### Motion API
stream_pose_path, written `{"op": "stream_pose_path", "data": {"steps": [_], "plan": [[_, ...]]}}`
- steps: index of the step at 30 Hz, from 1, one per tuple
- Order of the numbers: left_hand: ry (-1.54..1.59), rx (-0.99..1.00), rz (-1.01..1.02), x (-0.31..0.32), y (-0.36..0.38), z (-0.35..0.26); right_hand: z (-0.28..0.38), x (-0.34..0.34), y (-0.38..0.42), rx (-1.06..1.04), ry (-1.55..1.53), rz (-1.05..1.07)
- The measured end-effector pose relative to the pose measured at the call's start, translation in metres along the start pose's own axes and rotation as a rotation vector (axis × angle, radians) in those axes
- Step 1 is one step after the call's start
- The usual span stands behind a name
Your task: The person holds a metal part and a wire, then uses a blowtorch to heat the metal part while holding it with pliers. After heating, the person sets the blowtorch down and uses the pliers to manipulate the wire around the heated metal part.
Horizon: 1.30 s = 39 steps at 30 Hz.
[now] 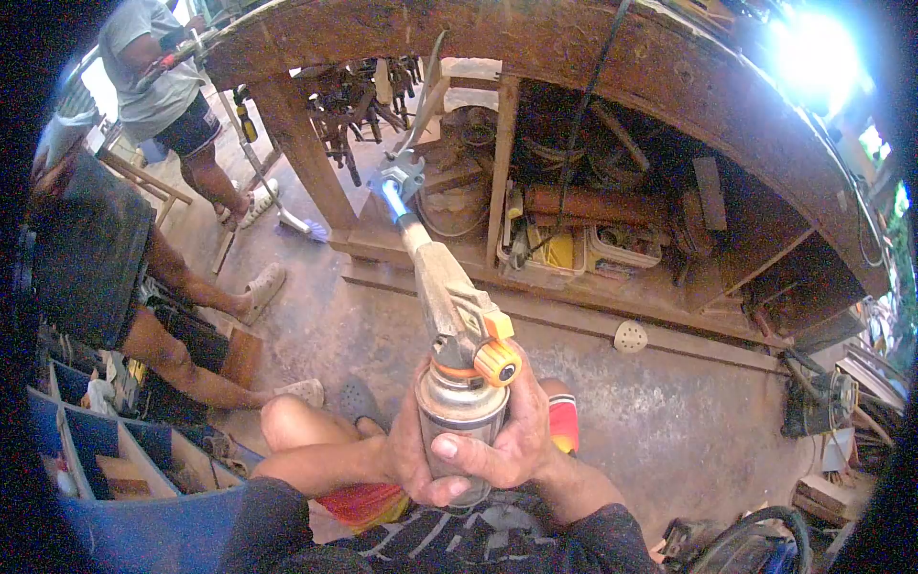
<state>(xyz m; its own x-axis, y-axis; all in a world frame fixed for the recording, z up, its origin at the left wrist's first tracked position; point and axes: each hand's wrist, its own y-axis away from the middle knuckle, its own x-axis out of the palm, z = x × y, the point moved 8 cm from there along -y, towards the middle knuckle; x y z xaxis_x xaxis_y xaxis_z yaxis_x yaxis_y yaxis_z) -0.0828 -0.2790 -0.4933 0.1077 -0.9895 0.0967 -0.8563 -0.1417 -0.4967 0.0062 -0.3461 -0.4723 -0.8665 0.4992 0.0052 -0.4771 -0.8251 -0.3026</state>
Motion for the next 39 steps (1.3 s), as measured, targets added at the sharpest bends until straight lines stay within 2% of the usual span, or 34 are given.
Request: {"op": "stream_pose_path", "data": {"steps": [5, 15, 25, 30, 33, 35, 39], "plan": [[-0.080, 0.063, 0.015, 0.001, 0.002, -0.003, -0.002, 0.000, 0.003, 0.009, 0.010, -0.014], [-0.086, 0.020, 0.039, 0.001, 0.003, 0.004, -0.004, -0.002, 0.002, -0.006, -0.008, -0.017], [-0.092, 0.079, 0.049, 0.003, 0.002, 0.001, -0.011, -0.007, 0.004, 0.016, 0.023, 0.005], [-0.164, 0.064, 0.049, 0.006, 0.000, 0.002, -0.017, -0.011, 0.001, 0.037, -0.033, 0.036], [-0.188, 0.004, -0.019, 0.001, 0.002, 0.011, -0.019, -0.010, 0.000, 0.010, -0.084, 0.003], [-0.219, 0.084, 0.058, 0.005, 0.002, 0.002, -0.021, -0.010, 0.000, 0.041, -0.131, -0.031], [-0.236, 0.073, 0.059, 0.005, 0.001, 0.004, -0.024, -0.010, -0.002, 0.090, -0.254, -0.085]]}}
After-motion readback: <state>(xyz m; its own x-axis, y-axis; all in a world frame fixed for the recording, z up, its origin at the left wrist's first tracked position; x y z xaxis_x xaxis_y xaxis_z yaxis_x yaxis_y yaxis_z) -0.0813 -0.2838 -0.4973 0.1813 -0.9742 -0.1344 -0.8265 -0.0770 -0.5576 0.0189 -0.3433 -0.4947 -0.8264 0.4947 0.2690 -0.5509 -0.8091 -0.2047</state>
